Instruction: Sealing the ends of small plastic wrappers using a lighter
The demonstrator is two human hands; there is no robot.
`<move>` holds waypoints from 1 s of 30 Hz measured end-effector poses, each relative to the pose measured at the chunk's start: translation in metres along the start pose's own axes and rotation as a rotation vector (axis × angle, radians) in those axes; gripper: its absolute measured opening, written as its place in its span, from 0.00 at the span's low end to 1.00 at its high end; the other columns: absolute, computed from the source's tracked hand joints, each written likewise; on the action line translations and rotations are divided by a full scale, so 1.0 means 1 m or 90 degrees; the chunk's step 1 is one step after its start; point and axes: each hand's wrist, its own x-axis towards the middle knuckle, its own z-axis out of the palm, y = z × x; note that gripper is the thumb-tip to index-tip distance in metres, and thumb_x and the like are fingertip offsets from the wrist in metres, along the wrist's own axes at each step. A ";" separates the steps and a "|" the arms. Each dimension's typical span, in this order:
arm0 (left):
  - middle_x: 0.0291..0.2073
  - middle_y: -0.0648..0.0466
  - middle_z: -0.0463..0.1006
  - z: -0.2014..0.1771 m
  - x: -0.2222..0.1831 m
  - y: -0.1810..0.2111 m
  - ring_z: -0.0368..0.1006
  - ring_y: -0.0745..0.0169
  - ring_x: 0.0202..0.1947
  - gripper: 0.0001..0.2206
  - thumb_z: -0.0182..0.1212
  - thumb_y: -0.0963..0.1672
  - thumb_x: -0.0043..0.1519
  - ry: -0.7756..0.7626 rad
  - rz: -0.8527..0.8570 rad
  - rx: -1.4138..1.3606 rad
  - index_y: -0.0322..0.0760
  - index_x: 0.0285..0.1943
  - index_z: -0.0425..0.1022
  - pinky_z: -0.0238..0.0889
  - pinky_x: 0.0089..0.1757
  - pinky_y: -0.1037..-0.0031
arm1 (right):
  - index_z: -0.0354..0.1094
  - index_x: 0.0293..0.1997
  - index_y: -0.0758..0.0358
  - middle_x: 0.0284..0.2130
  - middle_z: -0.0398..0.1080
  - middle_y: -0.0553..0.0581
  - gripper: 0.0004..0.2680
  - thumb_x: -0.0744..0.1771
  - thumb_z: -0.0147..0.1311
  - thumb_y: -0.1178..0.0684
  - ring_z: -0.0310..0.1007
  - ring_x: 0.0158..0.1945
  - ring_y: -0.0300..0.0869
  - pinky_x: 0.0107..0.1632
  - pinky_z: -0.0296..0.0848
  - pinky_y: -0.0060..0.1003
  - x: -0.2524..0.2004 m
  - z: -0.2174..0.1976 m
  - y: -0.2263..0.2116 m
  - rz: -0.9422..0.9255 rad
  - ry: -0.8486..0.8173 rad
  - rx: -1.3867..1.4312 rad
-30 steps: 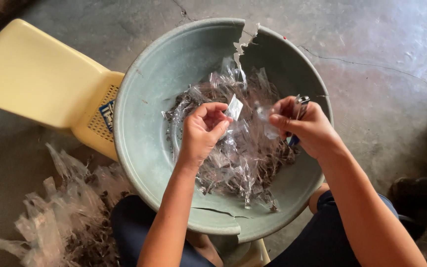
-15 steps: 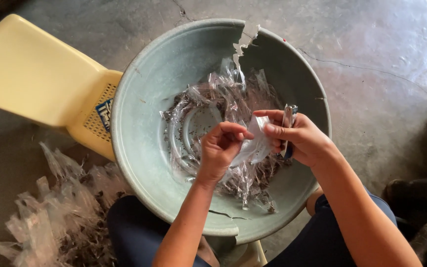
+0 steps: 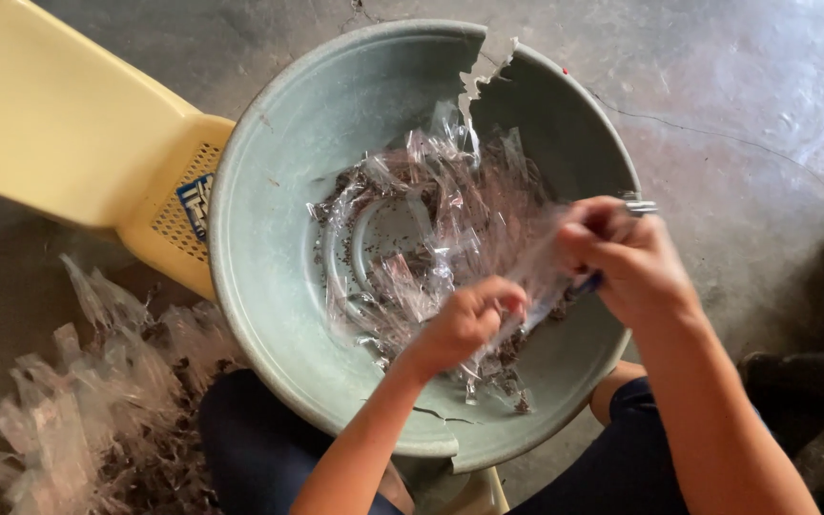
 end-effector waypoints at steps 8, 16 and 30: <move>0.50 0.39 0.80 -0.050 0.043 -0.015 0.61 0.75 0.14 0.24 0.50 0.30 0.60 0.056 -0.394 0.357 0.28 0.67 0.68 0.56 0.16 0.86 | 0.71 0.37 0.66 0.25 0.68 0.53 0.03 0.66 0.62 0.62 0.63 0.26 0.35 0.31 0.63 0.27 -0.037 0.007 -0.045 -0.073 0.067 -0.390; 0.57 0.39 0.70 -0.129 0.101 -0.135 0.70 0.41 0.54 0.27 0.55 0.30 0.56 0.411 -0.033 0.782 0.45 0.63 0.66 0.67 0.49 0.57 | 0.70 0.37 0.70 0.42 0.71 0.63 0.04 0.65 0.61 0.68 0.66 0.37 0.39 0.38 0.65 0.27 -0.041 0.021 -0.063 -0.094 0.129 -0.433; 0.32 0.54 0.84 -0.145 0.155 -0.168 0.80 0.53 0.37 0.10 0.52 0.36 0.58 0.603 -0.285 0.443 0.45 0.31 0.76 0.71 0.41 0.63 | 0.67 0.34 0.71 0.38 0.69 0.62 0.04 0.65 0.59 0.68 0.67 0.35 0.43 0.33 0.64 0.31 -0.050 0.031 -0.070 0.000 0.208 -0.375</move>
